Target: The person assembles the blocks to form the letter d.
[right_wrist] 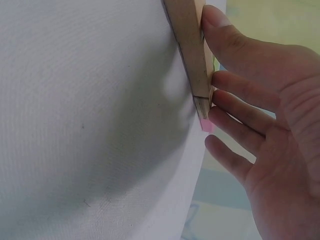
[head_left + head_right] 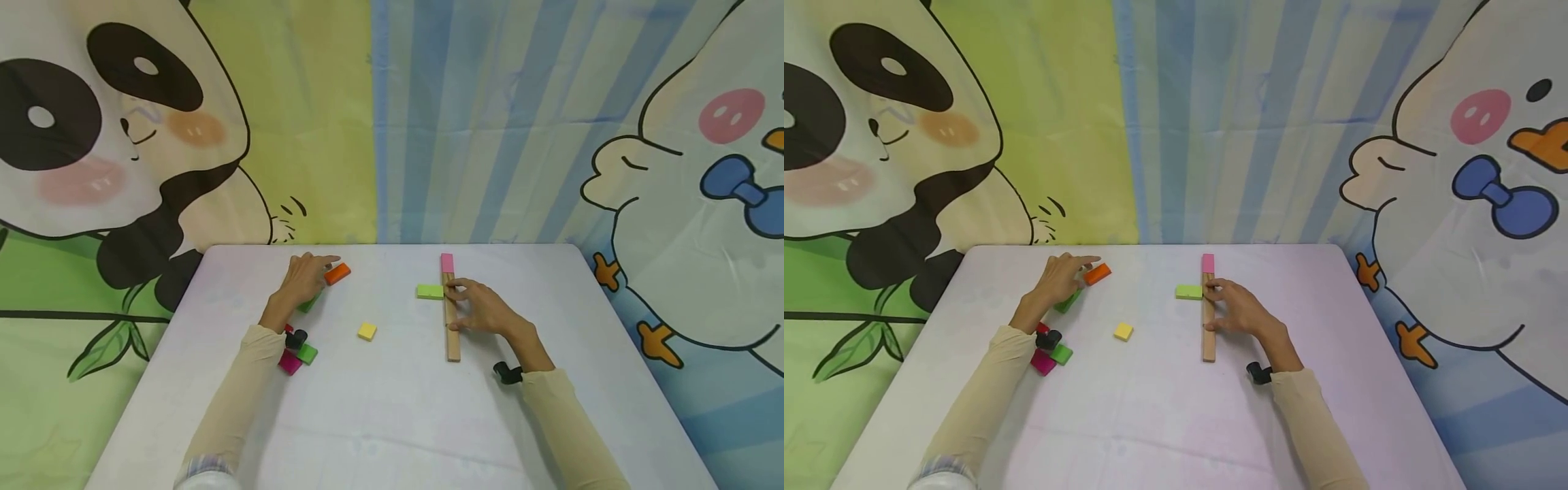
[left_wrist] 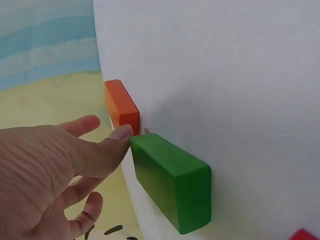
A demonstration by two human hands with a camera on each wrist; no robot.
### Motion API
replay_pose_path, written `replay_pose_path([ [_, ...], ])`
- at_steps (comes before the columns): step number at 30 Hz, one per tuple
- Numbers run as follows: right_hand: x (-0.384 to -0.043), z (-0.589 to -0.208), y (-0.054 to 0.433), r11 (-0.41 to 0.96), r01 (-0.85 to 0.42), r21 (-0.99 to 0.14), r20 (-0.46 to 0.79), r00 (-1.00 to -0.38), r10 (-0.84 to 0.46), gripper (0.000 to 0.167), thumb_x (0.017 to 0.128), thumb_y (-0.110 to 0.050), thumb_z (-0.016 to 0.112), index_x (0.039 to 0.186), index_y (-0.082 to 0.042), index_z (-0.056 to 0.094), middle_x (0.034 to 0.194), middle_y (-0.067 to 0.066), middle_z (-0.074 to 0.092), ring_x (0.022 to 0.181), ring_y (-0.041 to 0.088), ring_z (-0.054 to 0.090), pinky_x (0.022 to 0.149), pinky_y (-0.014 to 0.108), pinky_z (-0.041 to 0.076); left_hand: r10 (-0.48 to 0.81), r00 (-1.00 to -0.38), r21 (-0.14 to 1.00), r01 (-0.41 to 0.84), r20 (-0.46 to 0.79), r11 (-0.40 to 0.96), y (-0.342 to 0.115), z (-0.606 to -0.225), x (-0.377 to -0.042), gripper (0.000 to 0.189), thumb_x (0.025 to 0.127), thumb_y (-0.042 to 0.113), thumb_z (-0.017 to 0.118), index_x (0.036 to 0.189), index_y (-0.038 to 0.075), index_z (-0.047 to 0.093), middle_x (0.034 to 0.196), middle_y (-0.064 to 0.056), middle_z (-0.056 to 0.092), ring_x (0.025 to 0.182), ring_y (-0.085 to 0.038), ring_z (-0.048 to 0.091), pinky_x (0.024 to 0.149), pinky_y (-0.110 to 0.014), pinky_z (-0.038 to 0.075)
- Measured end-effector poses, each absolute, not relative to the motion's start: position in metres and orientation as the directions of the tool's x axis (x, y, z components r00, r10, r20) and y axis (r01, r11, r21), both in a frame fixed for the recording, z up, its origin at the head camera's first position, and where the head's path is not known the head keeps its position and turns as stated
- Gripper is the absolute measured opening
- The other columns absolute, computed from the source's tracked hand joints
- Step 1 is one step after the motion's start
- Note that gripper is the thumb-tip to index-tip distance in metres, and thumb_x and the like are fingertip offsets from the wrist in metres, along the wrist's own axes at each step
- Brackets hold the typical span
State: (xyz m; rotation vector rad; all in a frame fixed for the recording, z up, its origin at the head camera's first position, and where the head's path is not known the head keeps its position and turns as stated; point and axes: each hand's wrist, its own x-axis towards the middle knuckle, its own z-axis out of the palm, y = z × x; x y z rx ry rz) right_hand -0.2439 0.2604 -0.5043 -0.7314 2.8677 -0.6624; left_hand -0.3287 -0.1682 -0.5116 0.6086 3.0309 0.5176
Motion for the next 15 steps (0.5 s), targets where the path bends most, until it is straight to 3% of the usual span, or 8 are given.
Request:
replay_pose_path([
  [8,-0.244,-0.503,0.26,0.788,-0.438,-0.434,0.001,-0.874,-0.485,0.082,0.079,-0.024,0.101,0.147,0.002,0.063,0.162,0.022,0.055,0.149,0.049,0.053,0.119,0.066,0.045,0.402,-0.914,0.334,0.396,0.054,0.855,-0.167,-0.513,-0.339,0.056,0.089,0.004,0.088,0.142,0.014,0.074,0.12,-0.01,0.082,0.1,-0.031,0.062,0.091,-0.047,0.037],
  [15,-0.244,-0.503,0.262,0.787,-0.429,-0.443,-0.004,-0.877,-0.481,0.083,0.08,-0.026,0.1,0.148,0.002,0.062,0.163,0.022,0.054,0.149,0.049,0.053,0.119,0.066,0.045,0.43,-0.903,0.366,0.403,0.01,0.839,-0.162,-0.511,-0.343,0.069,0.087,0.006,0.091,0.151,0.015,0.066,0.12,-0.011,0.079,0.108,-0.032,0.061,0.093,-0.045,0.038],
])
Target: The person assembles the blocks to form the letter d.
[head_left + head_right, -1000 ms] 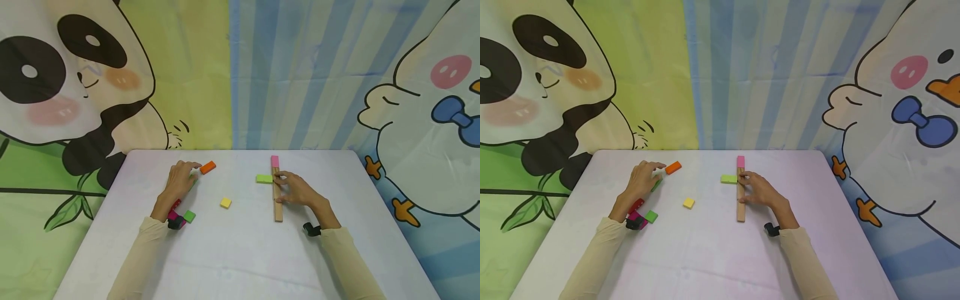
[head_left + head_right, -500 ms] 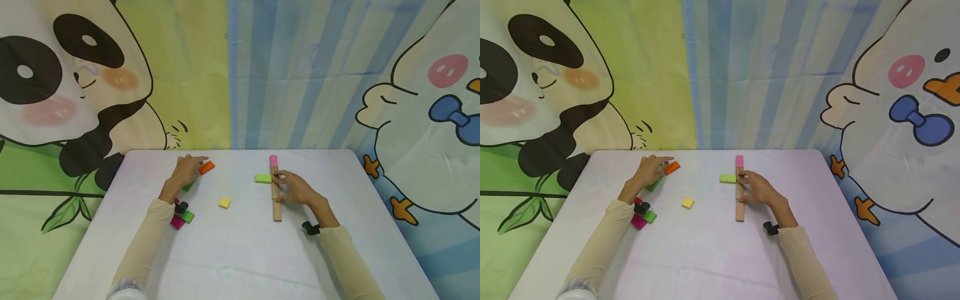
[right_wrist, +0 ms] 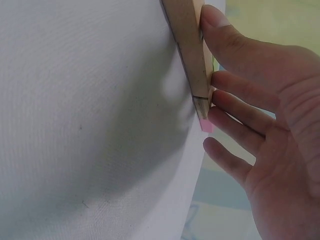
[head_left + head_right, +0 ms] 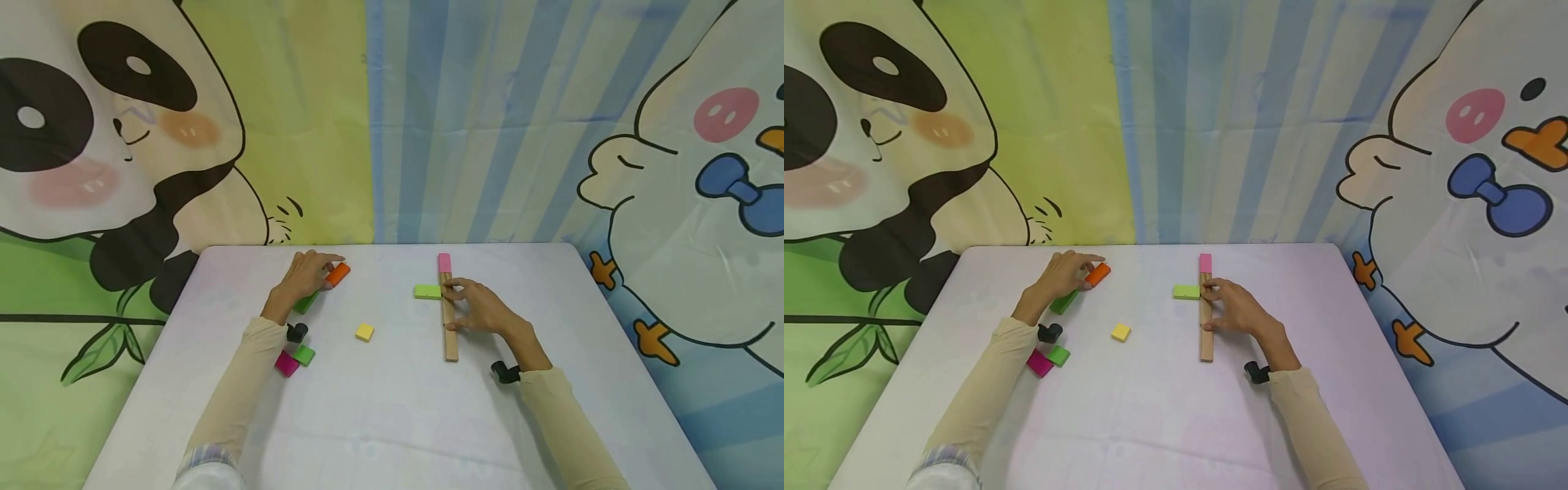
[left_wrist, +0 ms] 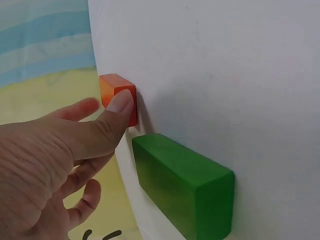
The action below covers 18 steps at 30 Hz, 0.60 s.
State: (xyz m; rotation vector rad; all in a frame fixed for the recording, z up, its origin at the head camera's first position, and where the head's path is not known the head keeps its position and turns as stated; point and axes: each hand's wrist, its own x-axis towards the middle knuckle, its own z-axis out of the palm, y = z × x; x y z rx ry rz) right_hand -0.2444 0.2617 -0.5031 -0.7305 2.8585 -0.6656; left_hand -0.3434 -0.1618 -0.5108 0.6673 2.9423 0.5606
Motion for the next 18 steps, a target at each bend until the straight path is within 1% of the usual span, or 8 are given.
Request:
replay_pose_path([
  [5,-0.245,-0.504,0.261,0.795,-0.422,-0.437,-0.019,-0.879,-0.477,0.083,0.081,-0.028,0.099,0.149,0.001,0.061,0.164,0.021,0.054,0.15,0.048,0.053,0.12,0.065,0.045,0.445,-0.896,0.438,0.397,-0.008,0.807,-0.159,-0.51,-0.345,0.06,0.086,0.004,0.091,0.142,0.009,0.071,0.122,-0.016,0.077,0.11,-0.034,0.059,0.097,-0.049,0.046],
  [8,-0.245,-0.503,0.262,0.799,-0.419,-0.432,-0.02,-0.881,-0.473,0.083,0.081,-0.027,0.099,0.149,0.001,0.061,0.163,0.02,0.054,0.15,0.047,0.053,0.12,0.065,0.045,0.453,-0.892,0.455,0.401,-0.004,0.795,-0.153,-0.51,-0.345,0.058,0.086,0.009,0.093,0.14,0.006,0.071,0.128,-0.017,0.075,0.116,-0.035,0.057,0.103,-0.053,0.047],
  [11,-0.245,-0.502,0.261,0.798,-0.421,-0.431,-0.015,-0.881,-0.473,0.082,0.081,-0.027,0.1,0.148,0.001,0.062,0.163,0.02,0.055,0.149,0.048,0.053,0.12,0.065,0.045,0.466,-0.885,0.444,0.42,0.007,0.792,-0.143,-0.509,-0.344,0.059,0.085,0.015,0.095,0.138,0.004,0.071,0.134,-0.018,0.073,0.121,-0.036,0.056,0.108,-0.055,0.047],
  [14,-0.244,-0.502,0.261,0.797,-0.422,-0.431,-0.011,-0.881,-0.473,0.082,0.081,-0.027,0.1,0.148,0.002,0.062,0.162,0.02,0.055,0.149,0.048,0.054,0.119,0.065,0.045,0.489,-0.872,0.438,0.442,0.005,0.783,-0.129,-0.509,-0.341,0.06,0.084,0.021,0.097,0.135,0.003,0.072,0.133,-0.017,0.072,0.12,-0.034,0.056,0.107,-0.051,0.049],
  [18,-0.244,-0.501,0.261,0.797,-0.413,-0.441,-0.011,-0.885,-0.465,0.082,0.08,-0.027,0.1,0.147,0.001,0.063,0.162,0.02,0.055,0.149,0.048,0.053,0.12,0.065,0.044,0.56,-0.828,0.4,0.522,0.025,0.754,-0.107,-0.511,-0.335,0.06,0.08,0.033,0.1,0.126,0.003,0.076,0.121,-0.013,0.074,0.109,-0.03,0.057,0.098,-0.045,0.05],
])
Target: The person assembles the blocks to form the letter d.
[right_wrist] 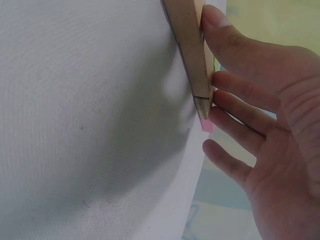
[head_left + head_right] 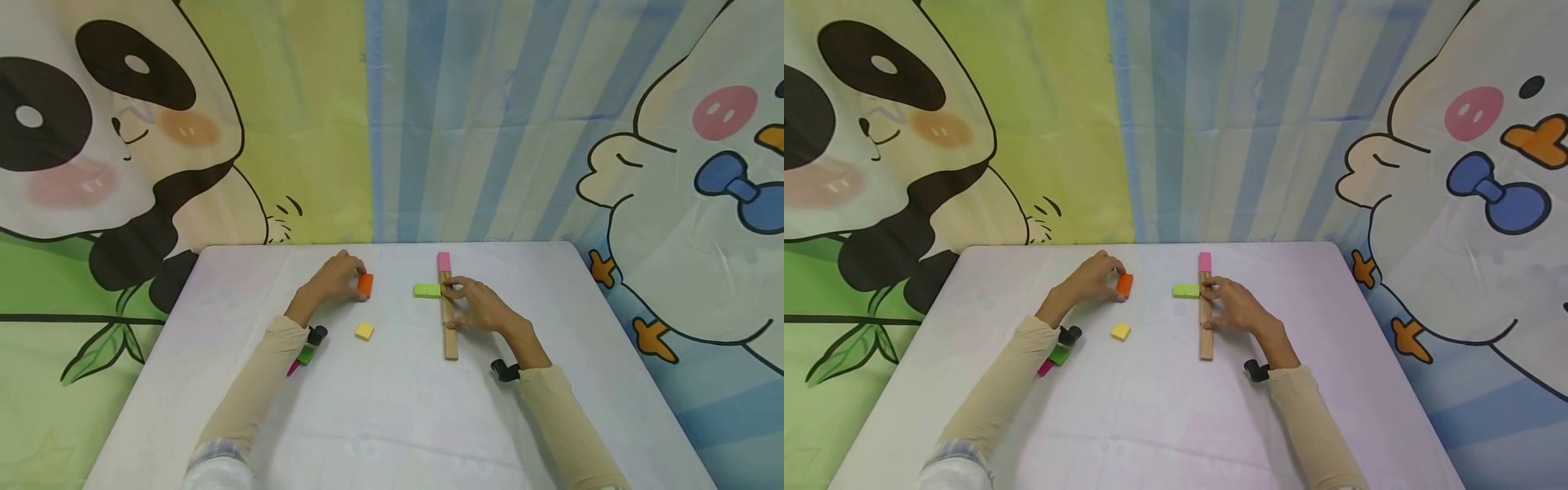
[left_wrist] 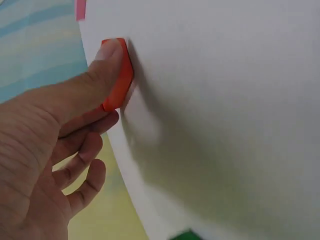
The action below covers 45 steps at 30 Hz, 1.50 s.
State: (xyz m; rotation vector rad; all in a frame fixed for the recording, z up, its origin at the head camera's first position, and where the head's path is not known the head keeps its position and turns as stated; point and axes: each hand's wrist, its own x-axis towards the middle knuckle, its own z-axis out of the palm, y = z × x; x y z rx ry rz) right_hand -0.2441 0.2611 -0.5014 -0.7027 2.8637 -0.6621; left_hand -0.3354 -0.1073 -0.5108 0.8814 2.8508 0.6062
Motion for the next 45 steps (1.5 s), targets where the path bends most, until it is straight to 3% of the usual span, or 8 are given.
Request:
replay_pose_path([
  [7,-0.245,-0.501,0.263,0.793,-0.407,-0.454,-0.006,-0.888,-0.46,0.082,0.08,-0.026,0.1,0.148,0.002,0.062,0.163,0.02,0.055,0.15,0.047,0.052,0.122,0.064,0.043,0.665,-0.745,0.235,0.658,0.063,0.715,-0.068,-0.513,-0.313,0.064,0.075,0.056,0.098,0.111,0.007,0.079,0.102,-0.005,0.072,0.097,-0.023,0.056,0.092,-0.04,0.044],
  [13,-0.244,-0.502,0.262,0.791,-0.409,-0.454,0.002,-0.889,-0.458,0.082,0.079,-0.025,0.1,0.147,0.002,0.062,0.163,0.02,0.055,0.15,0.047,0.053,0.121,0.064,0.044,0.703,-0.709,0.147,0.701,0.047,0.698,-0.049,-0.511,-0.288,0.064,0.073,0.066,0.094,0.102,0.011,0.08,0.091,0.001,0.07,0.09,-0.018,0.051,0.088,-0.037,0.04],
  [28,-0.245,-0.503,0.262,0.785,-0.415,-0.46,0.001,-0.884,-0.467,0.081,0.08,-0.026,0.1,0.146,0.003,0.063,0.162,0.022,0.055,0.149,0.048,0.053,0.12,0.065,0.044,0.643,-0.763,0.247,0.613,-0.061,0.75,-0.106,-0.497,-0.254,0.059,0.063,0.047,0.106,0.104,0.011,0.083,0.091,0.003,0.071,0.09,-0.016,0.05,0.09,-0.037,0.037],
  [35,-0.243,-0.502,0.263,0.8,-0.394,-0.453,-0.01,-0.895,-0.447,0.08,0.08,-0.026,0.1,0.147,0.001,0.064,0.163,0.02,0.055,0.15,0.048,0.053,0.121,0.065,0.043,0.629,-0.775,0.251,0.598,-0.064,0.762,-0.128,-0.484,-0.262,0.058,0.059,0.03,0.11,0.104,0.008,0.082,0.097,-0.004,0.076,0.09,-0.02,0.055,0.09,-0.041,0.039],
  [45,-0.244,-0.504,0.263,0.787,-0.403,-0.468,0.002,-0.891,-0.455,0.081,0.079,-0.026,0.1,0.146,0.002,0.064,0.162,0.019,0.057,0.15,0.047,0.053,0.122,0.064,0.043,0.608,-0.789,0.324,0.554,-0.087,0.767,-0.119,-0.492,-0.289,0.056,0.066,0.021,0.107,0.116,0.012,0.082,0.11,-0.003,0.079,0.104,-0.025,0.062,0.098,-0.046,0.046],
])
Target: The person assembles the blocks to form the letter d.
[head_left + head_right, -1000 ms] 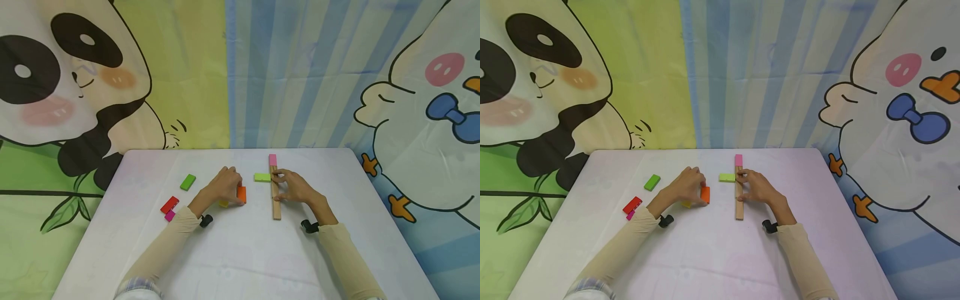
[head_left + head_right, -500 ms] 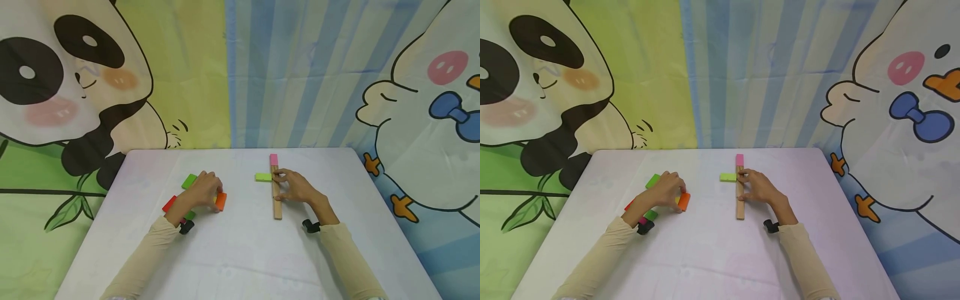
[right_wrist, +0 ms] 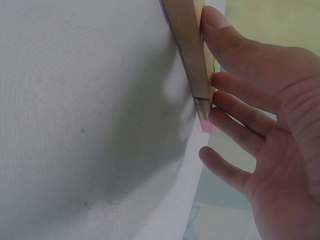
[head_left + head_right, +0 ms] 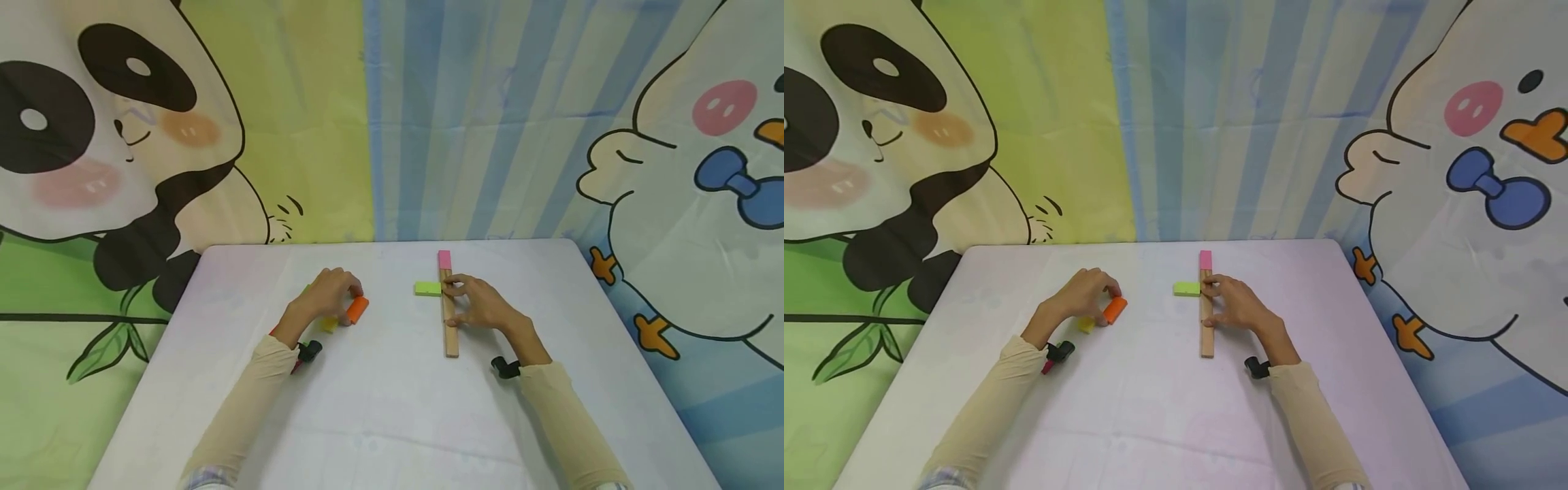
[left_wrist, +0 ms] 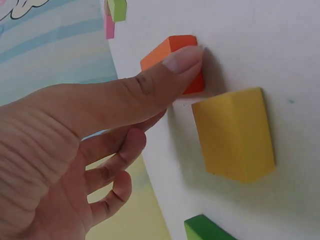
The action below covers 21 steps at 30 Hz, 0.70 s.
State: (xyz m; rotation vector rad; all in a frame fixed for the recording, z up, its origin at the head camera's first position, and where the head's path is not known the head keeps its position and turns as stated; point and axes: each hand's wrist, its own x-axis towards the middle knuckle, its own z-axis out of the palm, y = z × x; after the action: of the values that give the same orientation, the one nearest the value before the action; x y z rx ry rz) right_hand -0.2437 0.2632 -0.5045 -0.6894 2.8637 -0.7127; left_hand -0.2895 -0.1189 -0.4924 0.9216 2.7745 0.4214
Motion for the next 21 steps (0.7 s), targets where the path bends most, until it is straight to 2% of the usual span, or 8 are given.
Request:
replay_pose_path([
  [5,-0.244,-0.505,0.262,0.789,-0.406,-0.461,-0.005,-0.888,-0.46,0.081,0.079,-0.027,0.101,0.145,0.003,0.065,0.161,0.019,0.057,0.149,0.047,0.053,0.121,0.064,0.044,0.605,-0.791,0.446,0.511,-0.09,0.735,-0.114,-0.502,-0.301,0.057,0.07,0.012,0.103,0.122,0.01,0.08,0.118,-0.003,0.079,0.113,-0.025,0.068,0.107,-0.05,0.052],
  [9,-0.243,-0.505,0.261,0.79,-0.404,-0.461,0.002,-0.891,-0.454,0.082,0.078,-0.026,0.101,0.146,0.002,0.065,0.161,0.019,0.058,0.149,0.048,0.054,0.121,0.065,0.044,0.595,-0.797,0.541,0.455,-0.108,0.707,-0.107,-0.509,-0.307,0.058,0.072,0.01,0.102,0.125,0.01,0.079,0.123,-0.004,0.078,0.115,-0.025,0.068,0.11,-0.05,0.053],
  [21,-0.243,-0.505,0.26,0.791,-0.397,-0.464,0.002,-0.894,-0.448,0.082,0.079,-0.026,0.101,0.147,0.001,0.063,0.162,0.02,0.056,0.15,0.048,0.053,0.121,0.065,0.043,0.616,-0.78,0.611,0.435,-0.112,0.661,-0.084,-0.514,-0.323,0.06,0.074,0.007,0.101,0.129,0.009,0.078,0.127,-0.005,0.079,0.122,-0.026,0.07,0.115,-0.048,0.052],
])
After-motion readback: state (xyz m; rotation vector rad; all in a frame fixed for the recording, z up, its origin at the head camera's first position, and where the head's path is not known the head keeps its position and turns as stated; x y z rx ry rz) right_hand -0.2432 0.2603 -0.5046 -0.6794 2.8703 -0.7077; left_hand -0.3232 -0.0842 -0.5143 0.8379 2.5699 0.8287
